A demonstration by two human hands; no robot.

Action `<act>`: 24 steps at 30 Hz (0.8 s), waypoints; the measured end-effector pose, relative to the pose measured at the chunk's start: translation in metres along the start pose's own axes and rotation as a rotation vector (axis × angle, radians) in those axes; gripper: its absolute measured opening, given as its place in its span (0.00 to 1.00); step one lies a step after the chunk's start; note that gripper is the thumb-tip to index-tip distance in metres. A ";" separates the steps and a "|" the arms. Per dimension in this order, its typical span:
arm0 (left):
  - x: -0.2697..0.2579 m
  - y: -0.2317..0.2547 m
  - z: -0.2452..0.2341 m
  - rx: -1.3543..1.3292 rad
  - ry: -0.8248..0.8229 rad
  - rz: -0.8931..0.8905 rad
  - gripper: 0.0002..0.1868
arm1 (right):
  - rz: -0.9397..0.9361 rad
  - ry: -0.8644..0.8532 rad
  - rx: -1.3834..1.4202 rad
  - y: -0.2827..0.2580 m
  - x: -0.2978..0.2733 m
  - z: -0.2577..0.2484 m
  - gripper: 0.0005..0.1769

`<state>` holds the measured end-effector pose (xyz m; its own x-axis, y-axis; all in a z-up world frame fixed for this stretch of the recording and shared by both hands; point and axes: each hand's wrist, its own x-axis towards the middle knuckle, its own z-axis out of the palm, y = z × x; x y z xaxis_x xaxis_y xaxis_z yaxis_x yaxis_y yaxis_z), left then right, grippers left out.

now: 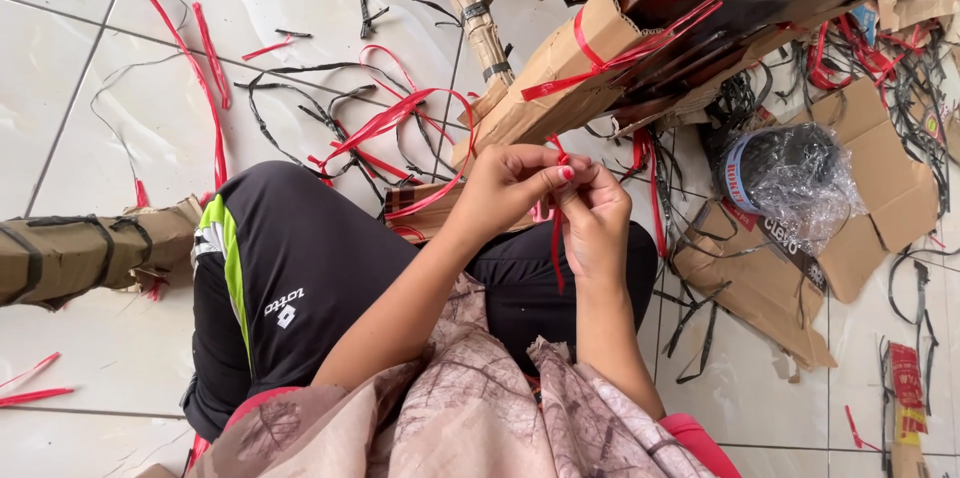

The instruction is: Wrapping a wooden chair backrest with protective cardboard and securing it with red plastic ties.

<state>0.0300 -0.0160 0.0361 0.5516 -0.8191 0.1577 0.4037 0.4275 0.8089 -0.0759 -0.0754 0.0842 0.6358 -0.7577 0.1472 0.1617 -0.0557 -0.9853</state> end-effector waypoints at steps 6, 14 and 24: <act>-0.016 0.025 0.011 0.060 0.159 0.125 0.05 | 0.064 -0.091 0.096 0.017 -0.014 -0.024 0.08; -0.001 0.031 0.004 0.032 -0.012 0.027 0.14 | 0.081 -0.097 0.277 0.014 0.010 -0.046 0.06; -0.010 0.011 0.028 0.260 -0.210 -0.124 0.09 | -0.051 0.178 0.268 -0.028 0.040 -0.062 0.07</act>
<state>0.0084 -0.0142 0.0595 0.3370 -0.9310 0.1406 0.2439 0.2305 0.9420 -0.1020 -0.1444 0.1126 0.4833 -0.8617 0.1549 0.3981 0.0587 -0.9155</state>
